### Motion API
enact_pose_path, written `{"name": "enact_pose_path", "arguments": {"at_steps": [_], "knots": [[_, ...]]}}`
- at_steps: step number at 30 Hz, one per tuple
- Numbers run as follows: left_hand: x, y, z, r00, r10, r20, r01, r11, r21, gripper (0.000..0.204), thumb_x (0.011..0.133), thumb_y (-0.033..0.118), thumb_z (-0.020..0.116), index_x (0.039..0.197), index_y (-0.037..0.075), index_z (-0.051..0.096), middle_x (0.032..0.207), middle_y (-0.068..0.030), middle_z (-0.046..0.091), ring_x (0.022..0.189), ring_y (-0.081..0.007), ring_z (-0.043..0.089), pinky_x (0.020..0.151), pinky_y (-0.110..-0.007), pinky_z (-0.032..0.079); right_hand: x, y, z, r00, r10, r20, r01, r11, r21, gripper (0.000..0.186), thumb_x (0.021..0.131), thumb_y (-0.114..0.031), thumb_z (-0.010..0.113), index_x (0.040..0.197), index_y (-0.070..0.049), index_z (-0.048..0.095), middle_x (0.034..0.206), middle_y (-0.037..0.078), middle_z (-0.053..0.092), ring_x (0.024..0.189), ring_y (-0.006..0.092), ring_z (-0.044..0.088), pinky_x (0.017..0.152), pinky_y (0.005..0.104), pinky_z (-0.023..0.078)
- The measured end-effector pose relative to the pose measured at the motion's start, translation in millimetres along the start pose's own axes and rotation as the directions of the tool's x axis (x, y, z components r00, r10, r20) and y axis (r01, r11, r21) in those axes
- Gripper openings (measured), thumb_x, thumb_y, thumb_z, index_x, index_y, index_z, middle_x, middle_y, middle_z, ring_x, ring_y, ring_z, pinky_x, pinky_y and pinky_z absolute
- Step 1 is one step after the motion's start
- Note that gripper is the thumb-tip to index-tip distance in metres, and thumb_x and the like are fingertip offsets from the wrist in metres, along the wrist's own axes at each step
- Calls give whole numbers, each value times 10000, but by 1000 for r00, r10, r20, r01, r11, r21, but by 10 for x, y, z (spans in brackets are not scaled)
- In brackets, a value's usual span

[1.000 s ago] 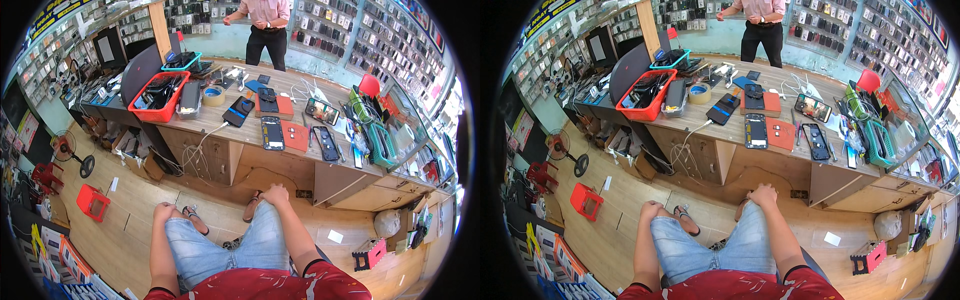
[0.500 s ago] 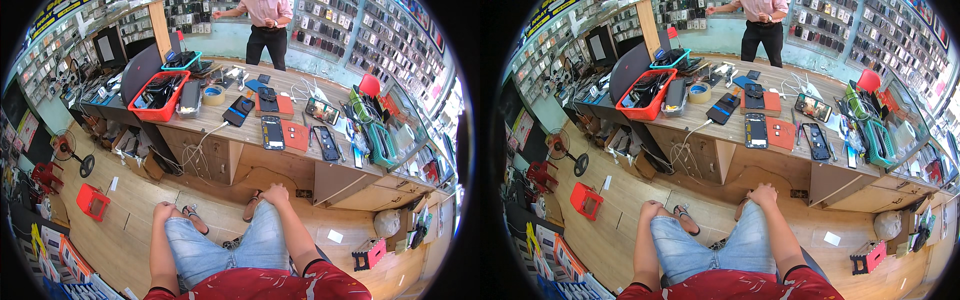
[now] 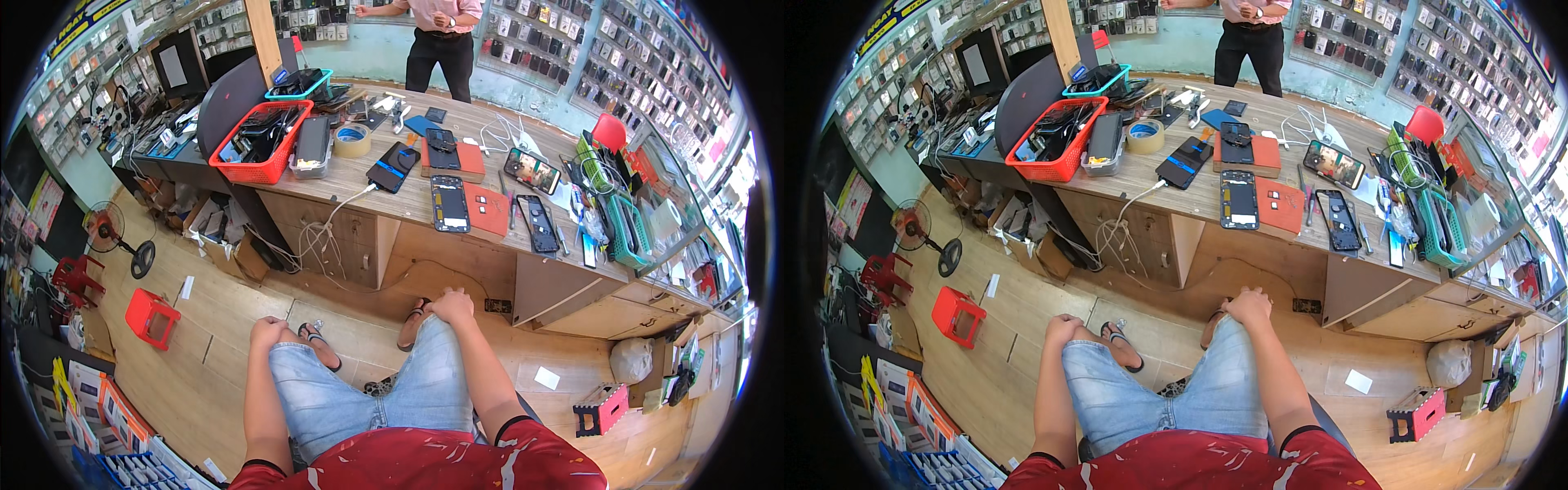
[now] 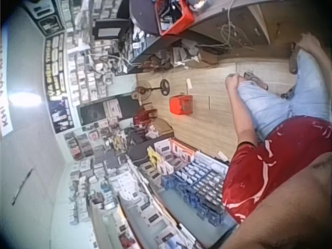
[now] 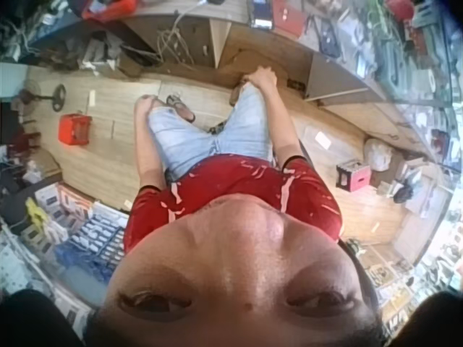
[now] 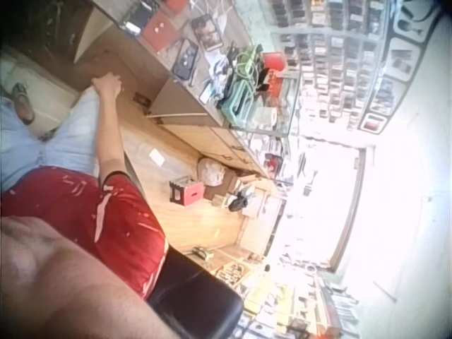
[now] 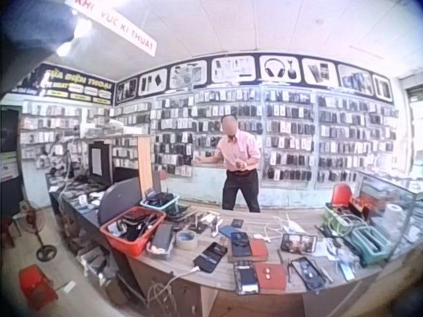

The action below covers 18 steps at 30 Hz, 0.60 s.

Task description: The person sits at a workbench and handles several disassembled mobile phones. They connect a charging cable to one phone, test the screen, and then work on the internal components of another phone by hand.

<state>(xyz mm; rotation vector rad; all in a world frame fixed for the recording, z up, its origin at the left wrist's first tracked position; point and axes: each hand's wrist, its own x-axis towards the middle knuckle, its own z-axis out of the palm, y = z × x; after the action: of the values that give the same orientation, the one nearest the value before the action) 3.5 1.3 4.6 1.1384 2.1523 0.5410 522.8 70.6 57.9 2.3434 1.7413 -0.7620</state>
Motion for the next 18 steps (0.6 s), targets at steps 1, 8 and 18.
{"name": "enact_pose_path", "arguments": {"at_steps": [1, 8, 18], "knots": [[25, -35, 1, 1000, 4, -3, -4, 1000, 7, 403, 794, 357, 815, 1042, 42, 857, 994, -217, 820, 946, -327, 797, 885, -414, 604, -9, -21, -11, 1000, 2, 5, -2, 1000, -3, 832, 870, -608, 736, 1502, -78, 628, 1563, 262, 552, 1434, 443, 554, 1191, 516, 458], [49, -51, 44, 1000, -13, 15, 13, 1000, 11, 413, 795, 373, 815, 1039, 43, 857, 1005, -210, 823, 968, -327, 799, 893, -417, 603, -10, 24, 17, 1000, 5, -14, -5, 1000, 1, 824, 867, -606, 737, 1492, -80, 637, 1559, 258, 556, 1431, 447, 555, 1189, 525, 457], [-130, -126, 83, 1000, -2, 12, 1, 996, 92, 427, 791, 385, 810, 1046, 45, 855, 1058, -226, 816, 1020, -363, 790, 932, -439, 600, -64, 146, 218, 1000, 6, -30, -6, 1000, 6, 894, 760, -609, 808, 1458, -70, 660, 1534, 283, 571, 1403, 452, 582, 1147, 512, 511]]}}
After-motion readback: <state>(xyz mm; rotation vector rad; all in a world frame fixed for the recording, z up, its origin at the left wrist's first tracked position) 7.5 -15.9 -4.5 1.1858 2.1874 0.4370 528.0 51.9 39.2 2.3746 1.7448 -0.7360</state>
